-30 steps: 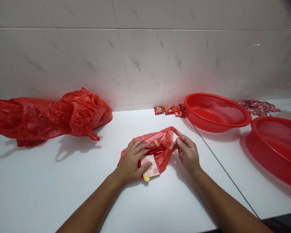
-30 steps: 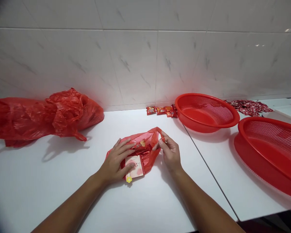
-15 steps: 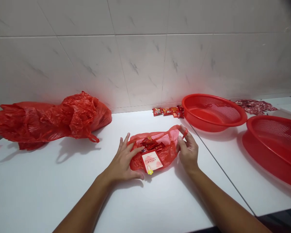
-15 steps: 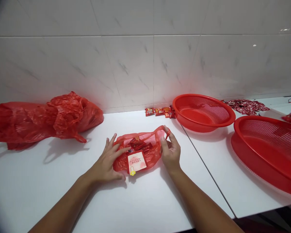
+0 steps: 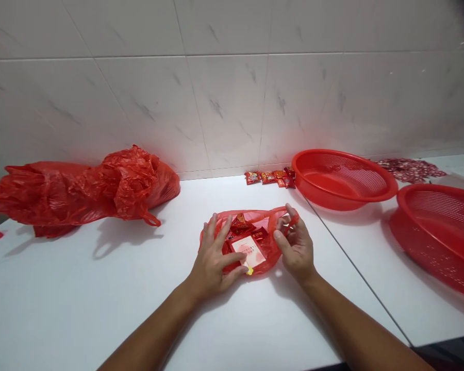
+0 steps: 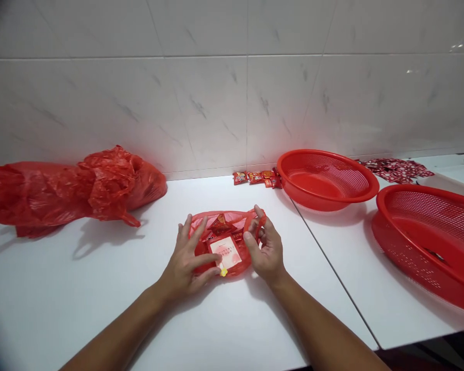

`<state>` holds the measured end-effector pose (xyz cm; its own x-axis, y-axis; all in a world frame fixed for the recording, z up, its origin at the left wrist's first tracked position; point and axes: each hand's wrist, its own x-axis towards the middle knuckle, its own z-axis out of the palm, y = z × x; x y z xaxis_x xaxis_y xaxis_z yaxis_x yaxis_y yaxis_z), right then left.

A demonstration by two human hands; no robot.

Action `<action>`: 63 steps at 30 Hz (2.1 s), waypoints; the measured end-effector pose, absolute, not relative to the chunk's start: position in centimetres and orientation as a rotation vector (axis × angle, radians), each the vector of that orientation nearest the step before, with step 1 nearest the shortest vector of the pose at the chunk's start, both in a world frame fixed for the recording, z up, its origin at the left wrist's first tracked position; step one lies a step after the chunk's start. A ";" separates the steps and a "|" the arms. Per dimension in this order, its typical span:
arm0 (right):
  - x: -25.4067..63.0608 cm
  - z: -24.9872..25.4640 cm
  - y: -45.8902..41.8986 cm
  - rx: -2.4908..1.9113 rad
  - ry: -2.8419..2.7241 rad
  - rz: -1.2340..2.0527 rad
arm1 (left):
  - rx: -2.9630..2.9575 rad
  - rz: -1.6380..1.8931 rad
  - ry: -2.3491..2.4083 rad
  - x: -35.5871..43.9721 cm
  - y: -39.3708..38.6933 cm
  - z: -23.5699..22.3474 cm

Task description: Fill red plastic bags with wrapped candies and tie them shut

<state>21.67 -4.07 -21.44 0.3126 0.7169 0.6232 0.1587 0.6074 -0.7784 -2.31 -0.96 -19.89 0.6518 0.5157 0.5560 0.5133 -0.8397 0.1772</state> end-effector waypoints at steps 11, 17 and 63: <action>21.4 -21.7 -4.4 -0.827 -1.364 0.384 | 2.842 0.754 0.809 -2.9 -0.9 -19.6; 21.4 -21.5 -4.5 -0.849 -1.355 0.409 | 2.824 0.806 0.837 -1.9 -1.4 -19.6; 21.6 -8.3 -2.4 -1.284 -1.891 0.477 | 2.184 0.571 1.844 -5.1 1.2 -18.1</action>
<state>21.64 -2.38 -8.25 -0.1806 0.9008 0.3949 0.6062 0.4181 -0.6765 -5.13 1.17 -18.10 0.1343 0.9798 0.1479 0.8917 -0.1846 0.4132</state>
